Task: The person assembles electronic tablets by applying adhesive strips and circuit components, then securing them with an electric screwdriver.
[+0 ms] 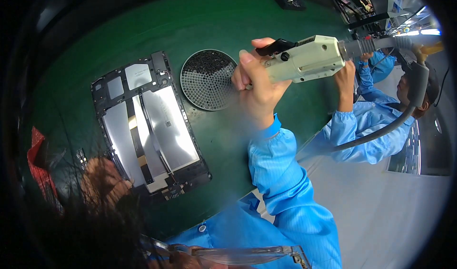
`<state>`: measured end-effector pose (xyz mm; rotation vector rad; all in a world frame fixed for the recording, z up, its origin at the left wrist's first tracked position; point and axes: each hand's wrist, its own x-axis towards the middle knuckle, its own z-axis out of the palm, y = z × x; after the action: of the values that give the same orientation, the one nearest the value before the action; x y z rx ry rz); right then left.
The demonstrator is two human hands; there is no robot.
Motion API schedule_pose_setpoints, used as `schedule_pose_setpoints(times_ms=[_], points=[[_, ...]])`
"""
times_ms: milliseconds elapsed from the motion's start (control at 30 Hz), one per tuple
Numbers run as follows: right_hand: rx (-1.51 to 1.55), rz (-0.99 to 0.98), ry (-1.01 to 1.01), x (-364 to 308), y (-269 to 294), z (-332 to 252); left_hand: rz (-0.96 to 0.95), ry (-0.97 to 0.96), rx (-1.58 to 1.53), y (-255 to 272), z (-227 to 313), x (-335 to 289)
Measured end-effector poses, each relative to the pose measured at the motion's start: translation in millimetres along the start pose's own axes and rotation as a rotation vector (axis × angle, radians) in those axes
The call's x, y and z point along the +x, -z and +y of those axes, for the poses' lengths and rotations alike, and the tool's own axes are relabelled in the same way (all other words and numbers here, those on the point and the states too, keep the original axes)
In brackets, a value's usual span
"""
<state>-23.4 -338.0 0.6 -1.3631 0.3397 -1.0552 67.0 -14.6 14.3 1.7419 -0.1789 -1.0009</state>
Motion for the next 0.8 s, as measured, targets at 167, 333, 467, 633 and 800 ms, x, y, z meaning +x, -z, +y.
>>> schedule_pose_setpoints(times_ms=[167,333,467,633,800], points=[[0.004,0.027,0.014,2.1,0.0,2.3,0.028,0.014,-0.007,-2.1,-1.9,0.4],[0.001,0.054,0.011,4.9,-2.1,4.3,0.024,0.016,-0.006,-2.6,-0.1,0.5],[-0.023,0.043,0.027,6.0,-3.9,-3.8,0.016,0.007,-0.025,-2.3,3.7,-3.7],[-0.014,0.044,-0.018,1.5,-3.9,6.3,0.010,0.034,-0.022,1.1,-2.4,-1.0],[-0.025,-0.044,0.001,-2.5,-7.6,16.7,-0.026,-0.216,0.074,11.4,-22.5,-4.1]])
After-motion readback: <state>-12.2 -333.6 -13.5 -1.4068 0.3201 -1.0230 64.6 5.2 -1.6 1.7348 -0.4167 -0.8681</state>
